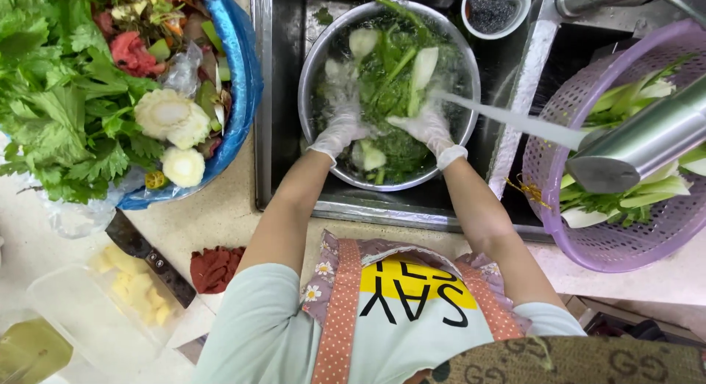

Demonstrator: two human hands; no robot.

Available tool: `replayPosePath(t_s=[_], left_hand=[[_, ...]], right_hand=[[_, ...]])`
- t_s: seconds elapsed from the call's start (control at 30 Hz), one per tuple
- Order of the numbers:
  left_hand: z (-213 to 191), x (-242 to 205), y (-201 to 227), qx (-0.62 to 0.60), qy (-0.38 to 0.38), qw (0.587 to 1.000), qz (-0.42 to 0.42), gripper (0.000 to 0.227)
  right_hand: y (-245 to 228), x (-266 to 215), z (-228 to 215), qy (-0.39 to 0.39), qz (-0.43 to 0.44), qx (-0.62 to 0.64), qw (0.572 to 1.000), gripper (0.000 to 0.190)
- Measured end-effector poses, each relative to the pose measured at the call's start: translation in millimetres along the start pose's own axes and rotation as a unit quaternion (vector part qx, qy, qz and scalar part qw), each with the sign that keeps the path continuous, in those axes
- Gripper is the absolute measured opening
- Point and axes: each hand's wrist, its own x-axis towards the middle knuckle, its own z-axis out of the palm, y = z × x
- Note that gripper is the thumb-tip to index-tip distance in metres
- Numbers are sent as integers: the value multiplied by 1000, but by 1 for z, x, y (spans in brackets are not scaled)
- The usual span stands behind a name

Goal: Thoroughly rinse and clean green leafy vegetables inside a kitchen sink bowl.

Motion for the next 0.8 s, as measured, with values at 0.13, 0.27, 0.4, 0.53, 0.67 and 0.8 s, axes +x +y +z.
replayPosePath(t_s=[0.13, 0.27, 0.4, 0.53, 0.67, 0.8], left_hand=[[29, 23, -28, -186, 95, 978, -5, 148], [-28, 6, 7, -233, 188, 952, -69, 79], [-40, -3, 38, -199, 348, 914, 57, 42], [-23, -58, 72, -170, 139, 968, 124, 71], [-12, -64, 67, -23, -8, 986, 166, 66], [-93, -97, 40, -178, 40, 979, 88, 51]], right_hand=[[59, 27, 27, 12, -85, 103, 991, 120], [11, -14, 3, 34, -77, 122, 989, 84], [-13, -66, -55, -110, -54, 59, 991, 88], [41, -19, -14, -16, -34, 272, 962, 88], [50, 11, 5, 83, -110, 300, 944, 65], [3, -22, -1, 32, 48, -205, 977, 48]])
